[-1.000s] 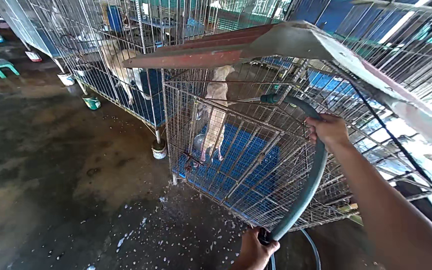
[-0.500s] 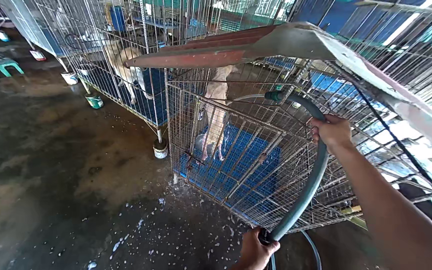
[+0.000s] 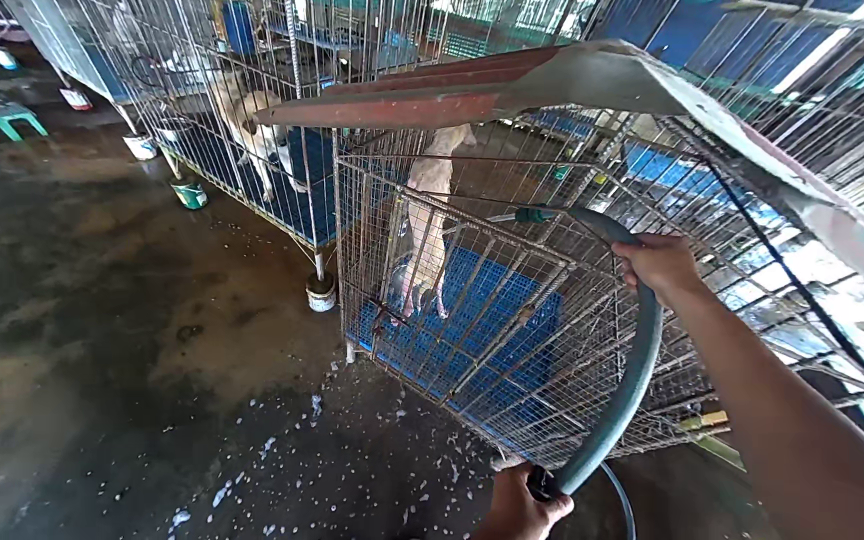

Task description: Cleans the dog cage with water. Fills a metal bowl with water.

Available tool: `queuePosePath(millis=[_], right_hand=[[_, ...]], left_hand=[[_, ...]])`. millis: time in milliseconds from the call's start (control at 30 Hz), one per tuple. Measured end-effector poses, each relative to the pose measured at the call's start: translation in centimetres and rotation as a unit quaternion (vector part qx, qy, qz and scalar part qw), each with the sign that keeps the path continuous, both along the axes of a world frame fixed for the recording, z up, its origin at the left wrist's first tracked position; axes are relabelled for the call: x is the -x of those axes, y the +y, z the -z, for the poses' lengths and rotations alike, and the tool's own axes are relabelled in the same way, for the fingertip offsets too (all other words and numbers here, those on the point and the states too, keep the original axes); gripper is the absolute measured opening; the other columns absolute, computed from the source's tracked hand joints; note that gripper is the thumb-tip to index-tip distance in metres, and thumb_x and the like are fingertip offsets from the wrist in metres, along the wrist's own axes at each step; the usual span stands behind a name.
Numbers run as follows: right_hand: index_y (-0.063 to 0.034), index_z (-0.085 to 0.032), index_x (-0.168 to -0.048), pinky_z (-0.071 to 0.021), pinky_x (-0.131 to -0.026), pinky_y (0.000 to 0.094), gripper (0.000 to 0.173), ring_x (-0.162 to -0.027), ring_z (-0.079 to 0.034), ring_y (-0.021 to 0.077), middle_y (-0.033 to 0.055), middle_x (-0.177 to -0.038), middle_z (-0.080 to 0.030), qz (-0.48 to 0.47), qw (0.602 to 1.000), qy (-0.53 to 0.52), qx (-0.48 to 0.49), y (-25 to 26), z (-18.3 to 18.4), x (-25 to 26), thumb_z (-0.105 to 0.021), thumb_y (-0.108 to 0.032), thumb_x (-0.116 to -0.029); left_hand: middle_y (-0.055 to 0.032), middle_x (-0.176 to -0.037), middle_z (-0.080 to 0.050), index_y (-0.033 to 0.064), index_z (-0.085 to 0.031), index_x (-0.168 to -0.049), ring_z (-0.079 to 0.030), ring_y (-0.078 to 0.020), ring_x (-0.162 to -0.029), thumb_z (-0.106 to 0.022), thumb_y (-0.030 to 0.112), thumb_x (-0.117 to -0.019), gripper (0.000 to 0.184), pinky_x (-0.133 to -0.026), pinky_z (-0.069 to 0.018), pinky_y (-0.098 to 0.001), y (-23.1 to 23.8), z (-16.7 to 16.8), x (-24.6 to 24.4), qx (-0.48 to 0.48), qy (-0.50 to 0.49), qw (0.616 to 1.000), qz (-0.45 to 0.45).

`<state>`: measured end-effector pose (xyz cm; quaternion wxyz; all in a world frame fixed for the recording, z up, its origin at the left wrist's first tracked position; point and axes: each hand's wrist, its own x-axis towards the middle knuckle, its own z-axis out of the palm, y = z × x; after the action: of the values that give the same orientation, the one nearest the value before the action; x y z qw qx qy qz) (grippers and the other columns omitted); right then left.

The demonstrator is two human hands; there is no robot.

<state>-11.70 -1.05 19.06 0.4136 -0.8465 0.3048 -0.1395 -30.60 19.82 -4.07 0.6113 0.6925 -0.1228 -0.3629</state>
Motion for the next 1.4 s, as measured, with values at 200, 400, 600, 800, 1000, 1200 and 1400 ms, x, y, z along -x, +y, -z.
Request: queuePosePath(millis=[200, 400, 600, 800, 1000, 1200, 1400], right_hand=[[-0.0019, -0.06, -0.117, -0.0418, -0.044, 0.0222, 0.02, -0.045, -0.043, 0.0069, 0.0013, -0.068, -0.046, 0.002, 1.0, 0.028, 0.009, 0.0, -0.2, -0.2, -0.058, -0.018, -0.1055], [-0.0013, -0.061, -0.119, -0.042, -0.046, 0.0226, 0.021, -0.047, -0.043, 0.0072, 0.0021, -0.071, -0.048, -0.004, 0.998, 0.054, 0.026, 0.2, -0.5, -0.3, -0.056, -0.017, -0.1065], [-0.0024, -0.06, -0.121, -0.0422, -0.047, 0.0241, 0.023, -0.048, -0.044, 0.008, 0.0031, -0.073, -0.049, 0.002, 0.999, 0.042, 0.027, 0.3, -0.5, -0.2, -0.056, -0.02, -0.1063], [-0.0034, -0.059, -0.125, -0.0439, -0.046, 0.0252, 0.026, -0.046, -0.045, 0.0083, 0.0036, -0.071, -0.05, 0.015, 1.0, -0.016, 0.016, 0.3, -0.1, -0.1, -0.058, -0.02, -0.1053], [-0.0035, -0.059, -0.125, -0.0444, -0.044, 0.0236, 0.025, -0.045, -0.046, 0.0068, 0.0013, -0.069, -0.049, 0.021, 0.997, -0.081, 0.0, 0.6, -0.1, 0.1, -0.057, -0.02, -0.1062], [-0.0025, -0.059, -0.12, -0.0452, -0.044, 0.023, 0.021, -0.045, -0.047, 0.006, -0.0003, -0.067, -0.048, 0.026, 0.991, -0.128, -0.014, 0.7, 0.5, -0.1, -0.057, -0.019, -0.1063], [-0.0025, -0.058, -0.121, -0.0453, -0.044, 0.0237, 0.022, -0.045, -0.046, 0.0062, -0.0006, -0.068, -0.049, 0.033, 0.985, -0.167, -0.026, 0.9, 1.2, -0.6, -0.056, -0.019, -0.1062]], left_hand=[[-0.0197, -0.1, -0.071, -0.0016, -0.067, -0.121, -0.068, -0.0266, -0.08, -0.075, 0.028, -0.0944, 0.04, -0.079, -0.0558, -0.0446, -0.2, 0.0, 0.0, 0.0, -0.012, 1.0, 0.01], [-0.0197, -0.101, -0.07, -0.002, -0.067, -0.121, -0.068, -0.0264, -0.08, -0.074, 0.028, -0.0944, 0.04, -0.08, -0.0562, -0.0449, -0.4, 0.0, 0.2, 0.008, -0.005, 1.0, 0.015], [-0.0196, -0.099, -0.071, -0.0018, -0.068, -0.119, -0.068, -0.027, -0.079, -0.075, 0.027, -0.0938, 0.039, -0.079, -0.0561, -0.046, -0.3, 0.5, 0.2, 0.015, -0.009, 1.0, -0.009], [-0.0208, -0.101, -0.071, -0.0018, -0.067, -0.121, -0.069, -0.0298, -0.082, -0.074, 0.029, -0.0941, 0.041, -0.081, -0.0556, -0.0482, 0.2, 0.2, -0.3, -0.009, 0.002, 1.0, -0.019], [-0.0186, -0.098, -0.071, -0.0018, -0.068, -0.119, -0.068, -0.0266, -0.078, -0.074, 0.028, -0.0947, 0.039, -0.078, -0.0551, -0.0458, 0.5, 0.6, -0.9, -0.01, 0.007, 0.999, -0.04], [-0.0184, -0.098, -0.071, -0.0009, -0.067, -0.121, -0.068, -0.0265, -0.079, -0.072, 0.03, -0.0958, 0.04, -0.078, -0.0554, -0.0454, 0.8, 1.1, -1.5, -0.022, 0.008, 0.999, -0.043], [-0.0205, -0.102, -0.071, -0.0017, -0.067, -0.12, -0.07, -0.03, -0.087, -0.074, 0.03, -0.0947, 0.041, -0.085, -0.0557, -0.0485, 1.2, 1.7, -2.1, -0.025, -0.005, 0.998, -0.063]])
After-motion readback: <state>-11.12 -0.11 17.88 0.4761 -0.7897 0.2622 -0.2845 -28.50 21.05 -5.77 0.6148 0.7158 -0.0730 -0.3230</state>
